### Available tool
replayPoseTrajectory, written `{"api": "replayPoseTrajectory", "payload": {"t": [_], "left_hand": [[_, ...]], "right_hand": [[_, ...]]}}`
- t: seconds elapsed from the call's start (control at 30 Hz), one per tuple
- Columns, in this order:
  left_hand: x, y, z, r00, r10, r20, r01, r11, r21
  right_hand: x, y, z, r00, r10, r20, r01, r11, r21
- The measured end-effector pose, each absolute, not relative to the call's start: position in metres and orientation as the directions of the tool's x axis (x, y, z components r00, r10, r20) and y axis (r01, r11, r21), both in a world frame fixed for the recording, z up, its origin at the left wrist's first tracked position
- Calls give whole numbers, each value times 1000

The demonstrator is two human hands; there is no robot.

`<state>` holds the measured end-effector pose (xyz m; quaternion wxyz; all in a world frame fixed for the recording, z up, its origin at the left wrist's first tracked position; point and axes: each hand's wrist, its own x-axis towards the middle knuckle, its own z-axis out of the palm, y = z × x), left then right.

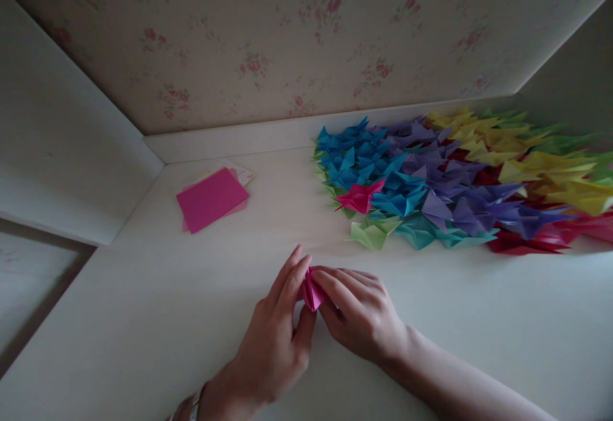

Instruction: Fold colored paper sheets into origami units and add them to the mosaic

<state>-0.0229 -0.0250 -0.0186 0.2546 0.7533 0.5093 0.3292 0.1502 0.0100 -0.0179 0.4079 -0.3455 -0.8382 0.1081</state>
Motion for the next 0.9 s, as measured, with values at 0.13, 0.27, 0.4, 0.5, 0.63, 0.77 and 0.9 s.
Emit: {"api": "replayPoseTrajectory", "payload": {"t": [0.13,0.27,0.4,0.5,0.63,0.77,0.9], "left_hand": [[-21,-25,-18,293,941,171,537,-310,785],[-20,-26,-19,279,939,199,480,-316,818],[-20,-27,-10,290,953,85,371,-193,908],[-21,-27,0,305,952,-32,255,-49,966],[-22,-22,6,217,973,-78,162,43,986],[-21,-14,4,76,978,-194,-20,196,980],[-22,-10,3,95,950,-296,-226,310,923]], "right_hand": [[148,9,-16,-420,652,632,516,744,-424],[146,8,-16,-384,697,606,523,705,-480],[149,10,-20,-365,730,578,484,679,-552],[152,12,-21,-331,754,567,464,654,-598],[152,13,-19,-314,745,589,414,665,-621],[150,12,-16,-356,681,640,365,732,-576],[151,9,-16,-379,647,662,368,762,-533]]}}
